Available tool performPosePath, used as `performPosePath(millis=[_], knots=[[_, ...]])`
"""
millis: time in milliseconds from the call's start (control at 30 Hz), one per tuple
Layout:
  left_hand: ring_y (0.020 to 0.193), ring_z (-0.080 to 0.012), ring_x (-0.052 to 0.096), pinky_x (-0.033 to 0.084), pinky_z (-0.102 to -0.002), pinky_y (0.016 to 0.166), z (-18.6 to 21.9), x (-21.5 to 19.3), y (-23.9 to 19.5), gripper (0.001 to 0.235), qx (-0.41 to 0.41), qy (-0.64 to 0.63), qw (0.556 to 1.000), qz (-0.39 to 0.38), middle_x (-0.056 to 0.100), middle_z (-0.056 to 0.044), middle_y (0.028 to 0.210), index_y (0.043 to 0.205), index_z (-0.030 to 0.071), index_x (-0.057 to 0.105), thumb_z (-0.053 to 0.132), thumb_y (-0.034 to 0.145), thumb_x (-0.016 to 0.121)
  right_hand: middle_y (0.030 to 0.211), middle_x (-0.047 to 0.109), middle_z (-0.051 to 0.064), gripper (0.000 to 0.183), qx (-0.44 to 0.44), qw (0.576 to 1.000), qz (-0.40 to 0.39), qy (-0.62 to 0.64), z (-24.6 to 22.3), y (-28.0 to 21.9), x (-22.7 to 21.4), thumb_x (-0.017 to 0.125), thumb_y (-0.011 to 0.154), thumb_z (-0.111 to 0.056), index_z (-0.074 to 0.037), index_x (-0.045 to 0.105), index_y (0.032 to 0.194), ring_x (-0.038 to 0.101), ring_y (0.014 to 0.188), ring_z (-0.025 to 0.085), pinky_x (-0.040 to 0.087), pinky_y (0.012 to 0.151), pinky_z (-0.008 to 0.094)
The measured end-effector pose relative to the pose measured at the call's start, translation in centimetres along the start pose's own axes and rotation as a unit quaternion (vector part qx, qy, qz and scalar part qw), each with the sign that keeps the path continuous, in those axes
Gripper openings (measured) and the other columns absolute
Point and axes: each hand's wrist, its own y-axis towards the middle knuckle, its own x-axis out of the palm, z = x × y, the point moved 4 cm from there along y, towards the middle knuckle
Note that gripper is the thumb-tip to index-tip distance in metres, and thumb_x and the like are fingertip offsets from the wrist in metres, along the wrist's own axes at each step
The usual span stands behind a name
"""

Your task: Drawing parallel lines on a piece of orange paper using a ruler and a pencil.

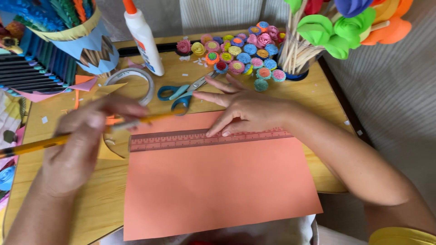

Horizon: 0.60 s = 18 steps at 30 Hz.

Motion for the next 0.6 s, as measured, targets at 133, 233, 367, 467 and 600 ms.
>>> performPosePath(millis=[133, 233, 367, 467, 600], knots=[[0.101, -0.0194, 0.073, 0.058, -0.031, 0.091, -0.1, 4.5, 1.6, 0.033, -0.076, -0.065, 0.99, -0.096, 0.073, -0.009, 0.104, 0.102, 0.002, 0.07, 0.015, 0.1, 0.039, 0.17, 0.015, -0.001, 0.026, 0.011, 1.0, 0.0, -0.005, 0.1, 0.0, 0.0, 0.071, 0.094, -0.034, -0.034, 0.082, 0.118, -0.011, 0.157, 0.037, -0.009, 0.119, 0.072], [0.079, -0.0124, 0.066, 0.053, -0.027, 0.074, 0.1, 9.0, 2.9, 0.02, -0.028, -0.087, 0.982, -0.164, 0.068, -0.002, 0.084, 0.093, 0.007, 0.064, 0.017, 0.103, 0.049, 0.172, 0.012, 0.002, 0.036, 0.014, 1.0, -0.005, -0.022, 0.3, 0.0, 0.3, 0.074, 0.093, -0.029, -0.043, 0.075, 0.127, -0.01, 0.157, 0.04, -0.01, 0.119, 0.071], [0.08, -0.0071, 0.061, 0.05, -0.024, 0.072, -0.2, 13.3, 4.1, 0.005, -0.004, -0.097, 0.98, -0.171, 0.069, 0.004, 0.087, 0.098, 0.012, 0.071, 0.015, 0.097, 0.067, 0.171, 0.009, -0.001, 0.032, 0.004, 0.998, -0.01, -0.067, 0.9, 0.4, 0.8, 0.067, 0.096, -0.034, -0.022, 0.067, 0.125, -0.011, 0.157, 0.035, 0.0, 0.119, 0.074], [0.082, -0.0085, 0.066, 0.055, -0.026, 0.074, 0.1, 15.4, 4.6, 0.011, 0.001, -0.12, 0.974, -0.19, 0.071, 0.003, 0.089, 0.101, 0.013, 0.071, 0.006, 0.093, 0.068, 0.171, 0.007, -0.001, 0.035, 0.044, 0.995, -0.047, -0.077, -0.1, 0.7, 0.1, 0.071, 0.087, -0.023, -0.02, 0.065, 0.121, -0.01, 0.157, 0.036, -0.003, 0.122, 0.069], [0.103, -0.0184, 0.057, 0.052, -0.034, 0.087, 0.3, 16.8, 5.0, 0.011, 0.076, -0.061, 0.981, -0.166, 0.058, -0.003, 0.099, 0.098, 0.014, 0.065, 0.007, 0.09, 0.068, 0.172, -0.003, 0.022, 0.088, 0.087, 0.996, -0.024, -0.004, 0.3, 0.4, 0.2, 0.058, 0.085, -0.003, -0.023, 0.026, 0.164, -0.024, 0.154, 0.035, -0.007, 0.124, 0.059]])
